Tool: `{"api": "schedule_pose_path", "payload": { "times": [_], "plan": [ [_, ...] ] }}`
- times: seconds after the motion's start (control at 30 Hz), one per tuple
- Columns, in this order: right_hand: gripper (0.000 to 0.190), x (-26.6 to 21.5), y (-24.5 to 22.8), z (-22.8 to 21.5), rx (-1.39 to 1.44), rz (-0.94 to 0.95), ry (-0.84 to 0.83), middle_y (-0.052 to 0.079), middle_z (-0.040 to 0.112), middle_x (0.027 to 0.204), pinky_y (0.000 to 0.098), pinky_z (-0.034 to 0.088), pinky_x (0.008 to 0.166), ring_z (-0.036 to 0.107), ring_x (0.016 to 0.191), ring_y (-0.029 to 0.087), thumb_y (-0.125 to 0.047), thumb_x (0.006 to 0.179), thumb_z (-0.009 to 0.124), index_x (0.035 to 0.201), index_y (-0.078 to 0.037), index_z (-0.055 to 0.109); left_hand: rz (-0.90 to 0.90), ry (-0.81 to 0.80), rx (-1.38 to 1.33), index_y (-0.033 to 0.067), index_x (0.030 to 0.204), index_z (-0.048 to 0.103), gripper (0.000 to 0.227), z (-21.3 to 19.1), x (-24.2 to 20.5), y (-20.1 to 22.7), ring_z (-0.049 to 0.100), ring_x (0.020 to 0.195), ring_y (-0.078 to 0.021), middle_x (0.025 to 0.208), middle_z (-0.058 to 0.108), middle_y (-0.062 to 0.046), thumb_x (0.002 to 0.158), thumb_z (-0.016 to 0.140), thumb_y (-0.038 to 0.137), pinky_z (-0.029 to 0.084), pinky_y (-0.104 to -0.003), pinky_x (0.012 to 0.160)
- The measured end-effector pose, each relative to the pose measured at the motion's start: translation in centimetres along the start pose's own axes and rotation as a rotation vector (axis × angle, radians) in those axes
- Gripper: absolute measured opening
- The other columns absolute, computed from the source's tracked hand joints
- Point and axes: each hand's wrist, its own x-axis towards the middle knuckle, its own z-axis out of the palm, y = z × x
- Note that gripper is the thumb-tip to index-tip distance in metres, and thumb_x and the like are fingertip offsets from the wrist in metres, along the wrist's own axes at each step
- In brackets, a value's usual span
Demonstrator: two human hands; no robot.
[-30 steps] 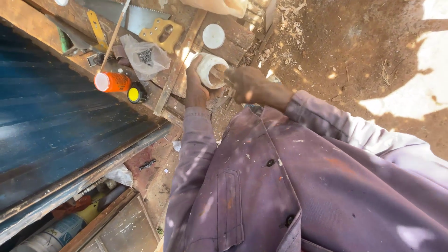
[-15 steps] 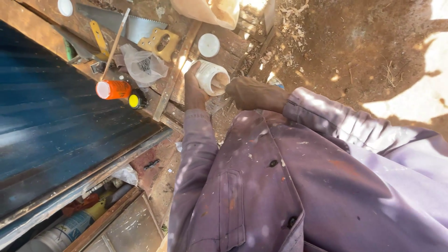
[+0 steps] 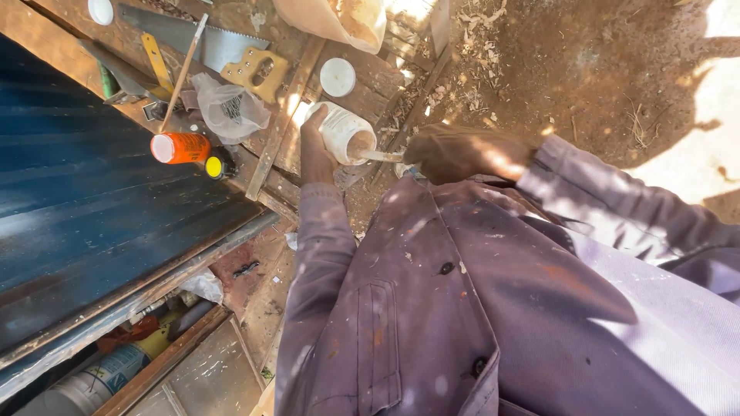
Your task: The person is preparing a wood filler mixture by combining wood dust and glue in a small cup and stirring it with a stick.
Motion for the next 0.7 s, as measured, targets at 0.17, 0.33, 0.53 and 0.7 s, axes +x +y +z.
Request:
{"api": "schedule_pose_path", "payload": {
  "times": [0.17, 0.33, 0.53, 0.7],
  "plan": [
    [0.031, -3.9, -1.2, -1.8, 0.139, -0.055, -0.033, 0.006, 0.058, 0.062, 0.0221, 0.043, 0.035, 0.053, 0.042, 0.010, -0.010, 0.091, 0.047, 0.115, 0.000, 0.063, 0.003, -0.007, -0.073, 0.0116, 0.098, 0.074, 0.041, -0.3, -0.1, -0.1, 0.077, 0.085, -0.0351, 0.095, 0.078, -0.016, 0.067, 0.086, 0.036, 0.060, -0.053, 0.087],
    [0.034, -4.2, 0.8, -2.5, 0.133, -0.041, -0.043, 0.007, 0.060, 0.061, 0.0204, 0.039, 0.032, 0.052, 0.039, 0.009, -0.012, 0.097, 0.047, 0.124, 0.001, 0.064, -0.002, 0.038, -0.064, 0.0118, 0.101, 0.073, 0.045, -0.3, 2.1, -0.1, 0.076, 0.086, -0.0359, 0.096, 0.077, -0.016, 0.067, 0.085, 0.038, 0.058, -0.053, 0.088],
    [0.036, -6.0, -3.2, -5.3, 0.065, -0.054, 0.078, 0.012, 0.063, 0.064, 0.0233, 0.037, 0.033, 0.046, 0.036, 0.010, -0.008, 0.097, 0.052, 0.128, -0.008, 0.069, 0.008, 0.027, -0.142, 0.0108, 0.100, 0.074, 0.043, -0.9, 0.7, 0.1, 0.076, 0.084, -0.0327, 0.095, 0.077, -0.014, 0.069, 0.084, 0.038, 0.060, -0.050, 0.083],
    [0.032, -2.8, -2.3, -3.8, 0.039, 0.059, 0.045, 0.004, 0.056, 0.063, 0.0232, 0.038, 0.035, 0.045, 0.038, 0.009, -0.006, 0.099, 0.044, 0.121, -0.003, 0.067, 0.088, 0.013, -0.156, 0.0104, 0.107, 0.074, 0.050, -0.5, 0.5, -0.5, 0.075, 0.091, -0.0362, 0.103, 0.076, -0.019, 0.068, 0.086, 0.039, 0.057, -0.052, 0.090]
  ]
}}
